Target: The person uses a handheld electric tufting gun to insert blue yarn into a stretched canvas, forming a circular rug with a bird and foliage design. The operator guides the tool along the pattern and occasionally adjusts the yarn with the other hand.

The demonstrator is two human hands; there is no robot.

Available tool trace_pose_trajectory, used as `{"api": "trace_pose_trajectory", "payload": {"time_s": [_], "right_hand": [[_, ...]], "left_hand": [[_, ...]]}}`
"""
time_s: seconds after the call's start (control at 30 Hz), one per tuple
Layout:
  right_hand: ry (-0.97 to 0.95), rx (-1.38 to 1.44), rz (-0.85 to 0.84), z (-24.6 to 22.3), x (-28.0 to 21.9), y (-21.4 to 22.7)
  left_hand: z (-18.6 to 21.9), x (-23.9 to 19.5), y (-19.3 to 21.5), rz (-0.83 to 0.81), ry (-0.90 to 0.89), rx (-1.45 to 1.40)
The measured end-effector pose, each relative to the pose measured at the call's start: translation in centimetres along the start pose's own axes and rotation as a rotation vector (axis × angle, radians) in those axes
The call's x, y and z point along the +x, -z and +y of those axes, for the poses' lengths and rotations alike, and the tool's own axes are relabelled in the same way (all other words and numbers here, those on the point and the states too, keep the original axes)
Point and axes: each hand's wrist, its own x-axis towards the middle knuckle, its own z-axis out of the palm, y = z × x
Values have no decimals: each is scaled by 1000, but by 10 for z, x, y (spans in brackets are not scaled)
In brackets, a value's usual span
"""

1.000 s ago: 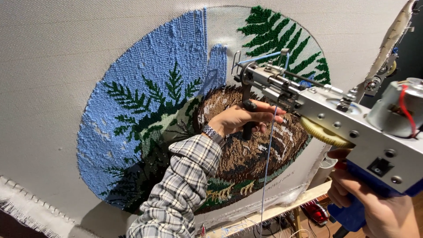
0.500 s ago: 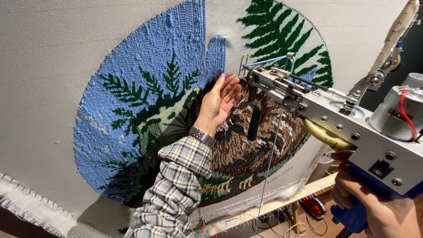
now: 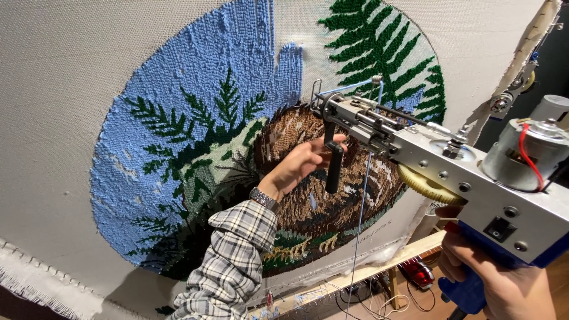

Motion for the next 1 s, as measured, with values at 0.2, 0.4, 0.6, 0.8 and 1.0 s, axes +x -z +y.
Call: {"api": "trace_pose_trajectory", "payload": {"time_s": [0.2,0.4,0.6,0.8,1.0], "right_hand": [[-86,-265,418,17,0,-6],[-81,-229,306,16,-4,-12],[72,-135,64,-1,0,-42],[-24,-109,132,9,4,-33],[-17,-107,33,14,15,-42]], "left_hand": [[-31,10,-6,76,173,11],[-8,5,-31,198,186,173],[-32,14,-12,195,173,98],[-13,10,-18,243,194,141],[-27,20,-3,329,192,58]]}}
